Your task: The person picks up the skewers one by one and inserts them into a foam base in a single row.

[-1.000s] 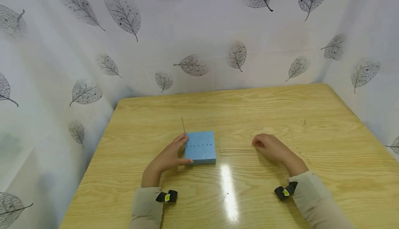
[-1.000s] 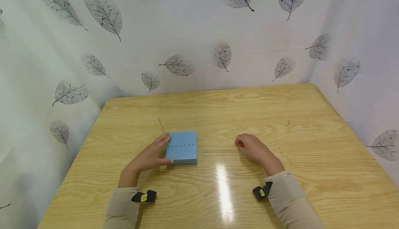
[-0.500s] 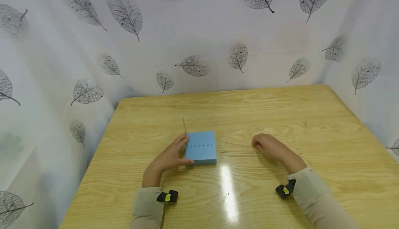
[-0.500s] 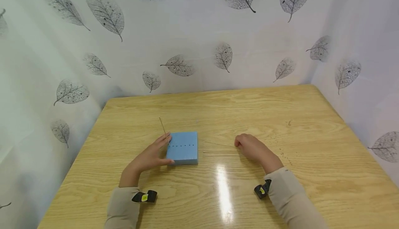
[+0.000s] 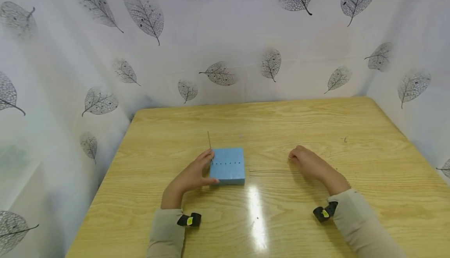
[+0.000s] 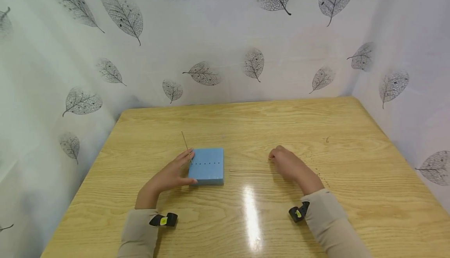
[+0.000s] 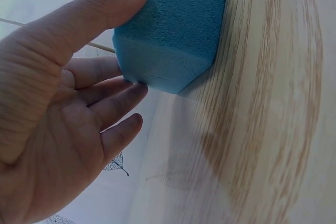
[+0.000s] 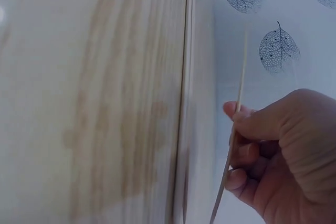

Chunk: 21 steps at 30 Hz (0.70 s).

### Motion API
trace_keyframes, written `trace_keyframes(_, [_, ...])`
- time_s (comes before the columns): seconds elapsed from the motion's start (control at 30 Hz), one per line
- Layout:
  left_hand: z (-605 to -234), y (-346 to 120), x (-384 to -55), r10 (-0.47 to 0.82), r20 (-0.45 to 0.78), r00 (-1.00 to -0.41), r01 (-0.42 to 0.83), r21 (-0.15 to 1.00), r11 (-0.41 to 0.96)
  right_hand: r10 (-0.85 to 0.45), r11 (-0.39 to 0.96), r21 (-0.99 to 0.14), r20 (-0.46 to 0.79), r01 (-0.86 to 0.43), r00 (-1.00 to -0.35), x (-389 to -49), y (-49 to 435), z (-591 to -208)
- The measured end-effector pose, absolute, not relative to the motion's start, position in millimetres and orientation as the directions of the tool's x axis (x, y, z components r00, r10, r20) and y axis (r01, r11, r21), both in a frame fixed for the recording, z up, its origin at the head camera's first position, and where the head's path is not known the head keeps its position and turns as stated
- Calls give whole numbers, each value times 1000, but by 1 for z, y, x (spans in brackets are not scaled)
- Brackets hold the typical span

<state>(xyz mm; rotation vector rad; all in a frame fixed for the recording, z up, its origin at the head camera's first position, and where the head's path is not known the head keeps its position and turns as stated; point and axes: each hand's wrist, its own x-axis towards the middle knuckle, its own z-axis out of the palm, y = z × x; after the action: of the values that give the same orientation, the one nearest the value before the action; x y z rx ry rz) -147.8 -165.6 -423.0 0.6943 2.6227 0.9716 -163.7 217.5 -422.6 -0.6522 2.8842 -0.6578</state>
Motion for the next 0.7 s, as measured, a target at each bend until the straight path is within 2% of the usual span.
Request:
trace_keyframes(0.27, [-424, -167, -147, 521, -69, -851, 352, 661, 663, -472, 755, -435, 160, -491, -867, -164, 212, -414])
trace_keyframes(0.4, [-424, -167, -147, 520, -75, -851, 348, 661, 665, -482, 729, -442, 209, -522, -851, -165, 206, -408])
trace_keyframes(0.7, [-421, -167, -148, 517, -88, -852, 340, 657, 673, -453, 654, -483, 366, -582, -813, -168, 187, -399])
